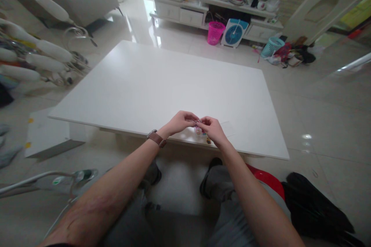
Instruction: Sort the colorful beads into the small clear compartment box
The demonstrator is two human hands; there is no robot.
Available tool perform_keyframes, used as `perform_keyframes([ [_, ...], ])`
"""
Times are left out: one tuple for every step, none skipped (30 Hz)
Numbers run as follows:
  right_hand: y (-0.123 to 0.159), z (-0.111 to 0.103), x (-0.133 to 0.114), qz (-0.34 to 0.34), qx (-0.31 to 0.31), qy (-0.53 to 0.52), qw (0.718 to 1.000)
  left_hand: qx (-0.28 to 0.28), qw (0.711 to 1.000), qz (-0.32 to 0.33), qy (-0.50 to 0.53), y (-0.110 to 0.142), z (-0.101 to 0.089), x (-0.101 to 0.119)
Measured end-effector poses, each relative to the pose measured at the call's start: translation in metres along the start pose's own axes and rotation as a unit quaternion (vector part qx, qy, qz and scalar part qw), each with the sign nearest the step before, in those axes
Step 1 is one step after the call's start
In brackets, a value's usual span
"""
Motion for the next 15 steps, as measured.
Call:
perform_keyframes([
  [0.0004, 0.0007, -0.0003, 0.002, -0.001, -0.004, 1.000, 0.002, 1.000, -0.004, 0.001, -0.0001, -0.0001, -0.0003],
  [0.0008, 0.0012, -0.0004, 0.004, -0.003, -0.006, 1.000, 0.003, 1.000, -0.008, 0.001, -0.0001, -0.0002, -0.0005],
  [0.0010, 0.0014, -0.0004, 0.005, -0.003, -0.006, 1.000, 0.003, 1.000, -0.013, 0.001, -0.0001, -0.0002, -0.0007],
  [0.0011, 0.0015, -0.0004, 0.005, -0.003, -0.005, 1.000, 0.003, 1.000, -0.018, 0.001, -0.0001, -0.0002, -0.0010],
  [0.0010, 0.0013, -0.0006, 0.003, -0.002, -0.002, 1.000, 0.005, 1.000, -0.022, 0.000, -0.0001, -0.0002, -0.0012],
  [0.0009, 0.0011, -0.0009, 0.000, -0.001, 0.001, 1.000, 0.008, 1.000, -0.026, 0.001, -0.0001, -0.0003, -0.0014],
  [0.0008, 0.0009, -0.0012, -0.002, -0.001, 0.005, 1.000, 0.013, 0.999, -0.029, 0.004, -0.0002, -0.0005, -0.0017],
  [0.0006, 0.0009, -0.0016, -0.004, -0.002, 0.010, 1.000, 0.017, 0.999, -0.031, 0.008, -0.0003, -0.0006, -0.0019],
  [0.0005, 0.0009, -0.0020, -0.004, -0.004, 0.013, 1.000, 0.021, 0.999, -0.033, 0.014, -0.0004, -0.0006, -0.0020],
  [0.0004, 0.0008, -0.0022, -0.004, -0.005, 0.017, 1.000, 0.024, 0.999, -0.035, 0.018, -0.0006, -0.0006, -0.0022],
  [0.0003, 0.0006, -0.0023, -0.004, -0.005, 0.020, 1.000, 0.026, 0.999, -0.037, 0.021, -0.0007, -0.0006, -0.0022],
  [0.0002, 0.0003, -0.0023, -0.005, -0.004, 0.022, 1.000, 0.028, 0.999, -0.039, 0.022, -0.0008, -0.0008, -0.0023],
  [0.0001, -0.0001, -0.0021, -0.007, -0.002, 0.024, 1.000, 0.033, 0.998, -0.041, 0.022, -0.0008, -0.0011, -0.0023],
  [0.0000, -0.0006, -0.0017, -0.009, 0.001, 0.025, 1.000, 0.038, 0.998, -0.043, 0.022, -0.0007, -0.0017, -0.0024],
  [-0.0001, -0.0011, -0.0011, -0.010, 0.004, 0.026, 1.000, 0.043, 0.998, -0.044, 0.022, -0.0006, -0.0023, -0.0026],
])
Point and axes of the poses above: each hand's wrist, its own y-axis away from the middle knuckle, its own z-axis out of the palm, x = y × z, the point moved 4 cm from there along -y, towards the middle knuckle, and after that the axes turned 12 degrees about -y, right-handed, at the moved point
